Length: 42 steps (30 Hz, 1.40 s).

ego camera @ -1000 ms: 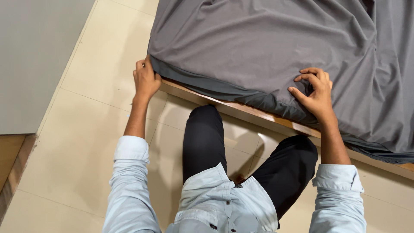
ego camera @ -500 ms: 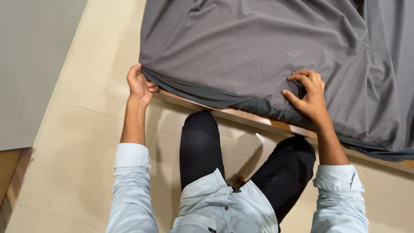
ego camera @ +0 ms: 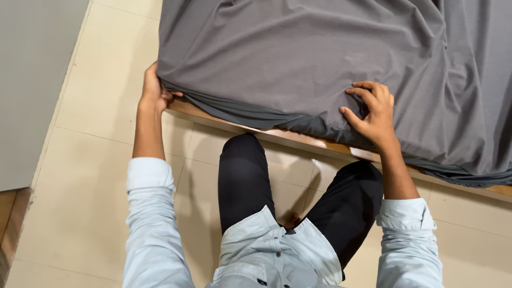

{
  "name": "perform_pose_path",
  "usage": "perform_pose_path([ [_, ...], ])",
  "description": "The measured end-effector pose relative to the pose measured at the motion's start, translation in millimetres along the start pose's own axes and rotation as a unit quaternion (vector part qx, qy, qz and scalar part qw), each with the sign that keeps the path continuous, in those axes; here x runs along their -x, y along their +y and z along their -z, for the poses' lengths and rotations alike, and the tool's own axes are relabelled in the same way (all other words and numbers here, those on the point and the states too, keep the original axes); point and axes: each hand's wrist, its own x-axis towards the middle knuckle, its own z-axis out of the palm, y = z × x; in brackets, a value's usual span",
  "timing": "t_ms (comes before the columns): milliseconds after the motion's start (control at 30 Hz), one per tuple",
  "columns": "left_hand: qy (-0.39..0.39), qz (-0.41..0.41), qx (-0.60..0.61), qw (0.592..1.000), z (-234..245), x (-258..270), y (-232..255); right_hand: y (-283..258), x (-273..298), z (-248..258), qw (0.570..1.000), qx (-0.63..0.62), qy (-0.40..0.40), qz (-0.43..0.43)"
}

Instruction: The person unfolds a fitted bedsheet over a mattress, stretches and tucks its elastic edges around the mattress, and smooths the surface by hand.

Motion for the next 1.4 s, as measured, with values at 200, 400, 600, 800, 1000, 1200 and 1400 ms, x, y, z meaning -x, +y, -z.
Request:
perform_pose_path([
  [200,0.063,-0.061,-0.218,0.972,19.2,-15.8,-2.5,-0.3,-0.8,0.0,0.999,-0.034,0.008,-0.02],
  [400,0.126,-0.07,-0.36,0.922,4.7,18.6,17.0,0.3,0.0,0.6,0.999,-0.038,0.008,-0.025],
  [600,0.006,0.027,-0.175,0.984,-2.8,25.4,22.5,1.6,0.1,-0.9,0.999,-0.03,0.01,-0.016],
  [800,-0.036,-0.039,-0.025,0.998,-2.4,-27.3,1.5,6.0,-2.1,-4.5,1.0,-0.02,0.007,-0.012],
  [1000,0.005,0.006,-0.175,0.984,-26.3,3.4,50.7,6.8,-3.2,-7.0,1.0,-0.015,0.022,0.0],
  [1200,0.139,-0.44,-0.432,0.775,-89.5,56.1,91.1,6.6,-2.0,-4.8,0.999,-0.019,0.028,-0.01],
  [1400,-0.04,-0.43,-0.646,0.629,-191.8,70.5,40.8,14.9,0.2,-10.4,0.999,-0.015,0.03,-0.008],
])
